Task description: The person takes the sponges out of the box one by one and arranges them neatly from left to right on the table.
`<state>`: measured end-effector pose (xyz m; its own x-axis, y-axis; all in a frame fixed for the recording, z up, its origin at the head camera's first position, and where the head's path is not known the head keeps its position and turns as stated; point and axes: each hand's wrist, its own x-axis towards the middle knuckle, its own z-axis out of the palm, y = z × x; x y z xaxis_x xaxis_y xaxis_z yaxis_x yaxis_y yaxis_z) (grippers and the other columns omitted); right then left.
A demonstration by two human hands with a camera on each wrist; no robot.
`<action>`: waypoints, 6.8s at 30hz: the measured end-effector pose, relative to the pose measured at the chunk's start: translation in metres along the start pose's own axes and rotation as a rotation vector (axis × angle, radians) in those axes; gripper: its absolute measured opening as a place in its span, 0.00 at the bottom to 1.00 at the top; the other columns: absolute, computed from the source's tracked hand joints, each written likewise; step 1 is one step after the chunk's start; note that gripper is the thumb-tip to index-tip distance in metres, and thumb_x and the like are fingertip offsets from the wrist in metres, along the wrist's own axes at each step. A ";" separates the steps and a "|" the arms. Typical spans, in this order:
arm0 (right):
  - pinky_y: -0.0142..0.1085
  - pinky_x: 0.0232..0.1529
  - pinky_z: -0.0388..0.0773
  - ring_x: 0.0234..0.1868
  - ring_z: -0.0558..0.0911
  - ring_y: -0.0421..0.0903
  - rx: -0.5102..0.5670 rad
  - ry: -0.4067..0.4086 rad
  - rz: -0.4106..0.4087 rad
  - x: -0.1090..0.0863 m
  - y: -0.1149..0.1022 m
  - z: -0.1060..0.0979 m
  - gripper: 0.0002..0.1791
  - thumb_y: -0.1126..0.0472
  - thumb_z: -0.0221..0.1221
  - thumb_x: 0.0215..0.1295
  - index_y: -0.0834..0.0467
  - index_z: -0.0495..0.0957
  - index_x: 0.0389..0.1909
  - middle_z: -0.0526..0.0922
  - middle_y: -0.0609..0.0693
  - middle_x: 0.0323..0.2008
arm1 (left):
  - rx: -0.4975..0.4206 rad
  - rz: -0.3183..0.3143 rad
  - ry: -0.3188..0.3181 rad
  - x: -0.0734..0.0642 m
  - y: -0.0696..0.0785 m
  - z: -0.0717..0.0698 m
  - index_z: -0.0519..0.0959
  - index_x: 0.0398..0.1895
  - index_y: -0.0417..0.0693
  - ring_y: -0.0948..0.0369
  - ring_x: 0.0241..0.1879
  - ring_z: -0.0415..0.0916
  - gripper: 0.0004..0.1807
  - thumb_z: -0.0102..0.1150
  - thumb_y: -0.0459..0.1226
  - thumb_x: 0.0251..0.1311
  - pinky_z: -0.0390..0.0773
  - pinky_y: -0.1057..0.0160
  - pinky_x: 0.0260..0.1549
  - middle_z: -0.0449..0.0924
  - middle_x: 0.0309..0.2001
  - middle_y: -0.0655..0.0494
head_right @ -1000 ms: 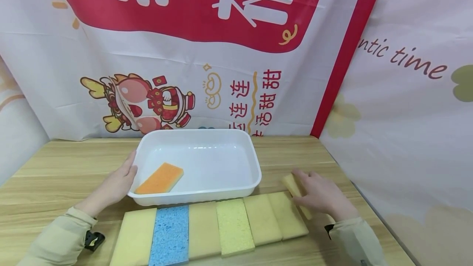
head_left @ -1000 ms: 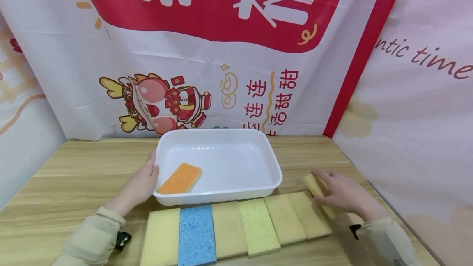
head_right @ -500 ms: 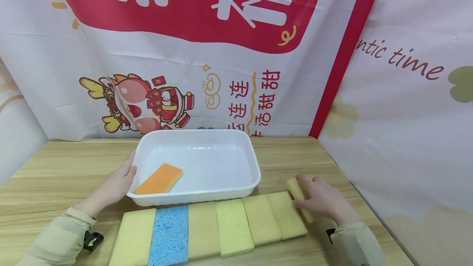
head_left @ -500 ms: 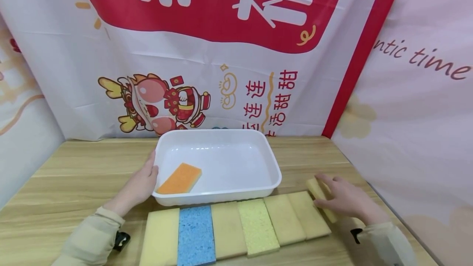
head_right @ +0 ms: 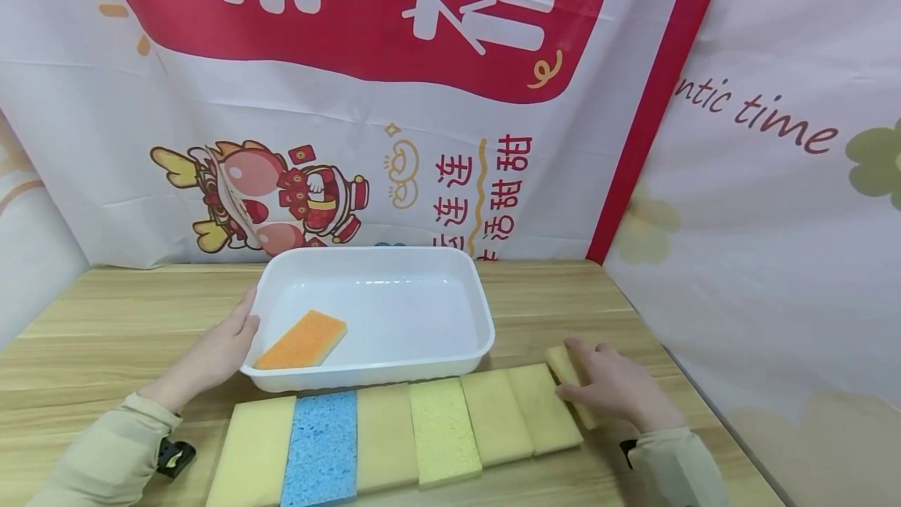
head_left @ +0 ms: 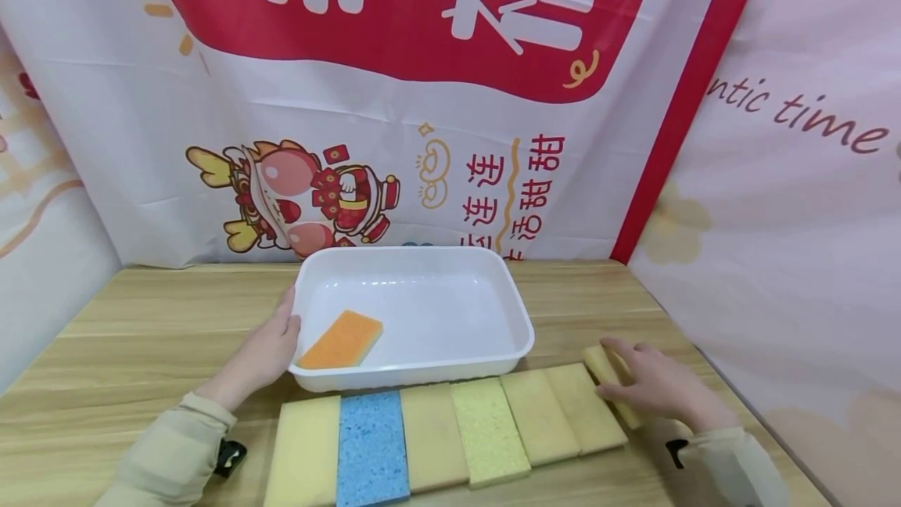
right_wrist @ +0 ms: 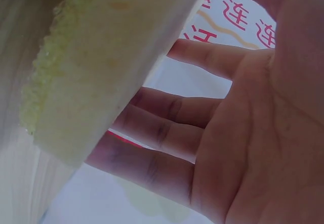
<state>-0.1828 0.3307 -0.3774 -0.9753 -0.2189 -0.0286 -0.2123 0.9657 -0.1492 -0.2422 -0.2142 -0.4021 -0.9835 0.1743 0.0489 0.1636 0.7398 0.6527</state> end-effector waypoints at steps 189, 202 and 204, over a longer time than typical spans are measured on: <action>0.42 0.59 0.74 0.61 0.65 0.48 -0.629 -0.187 -0.781 0.165 -0.330 -0.005 0.52 0.46 0.75 0.50 0.36 0.57 0.75 0.65 0.52 0.67 | 0.070 0.087 -0.121 -0.008 0.005 -0.018 0.35 0.72 0.22 0.32 0.60 0.65 0.33 0.29 0.37 0.78 0.66 0.34 0.57 0.61 0.62 0.18; 0.38 0.58 0.73 0.62 0.62 0.42 -0.513 -0.384 -0.762 0.174 -0.341 0.010 0.52 0.57 0.74 0.52 0.26 0.57 0.73 0.61 0.38 0.69 | 0.063 0.103 -0.108 -0.008 0.006 -0.020 0.36 0.72 0.21 0.32 0.57 0.69 0.32 0.30 0.36 0.78 0.68 0.34 0.54 0.62 0.60 0.17; 0.37 0.59 0.73 0.60 0.63 0.41 -0.531 -0.377 -0.777 0.175 -0.342 0.012 0.50 0.58 0.73 0.54 0.27 0.58 0.73 0.64 0.39 0.66 | 0.060 0.104 -0.108 -0.009 0.007 -0.020 0.36 0.71 0.20 0.32 0.58 0.67 0.32 0.30 0.35 0.78 0.67 0.34 0.56 0.60 0.61 0.17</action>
<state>-0.2797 -0.0394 -0.3432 -0.4928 -0.7539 -0.4345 -0.8687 0.4545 0.1967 -0.2342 -0.2238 -0.3828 -0.9475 0.3183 0.0301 0.2715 0.7512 0.6017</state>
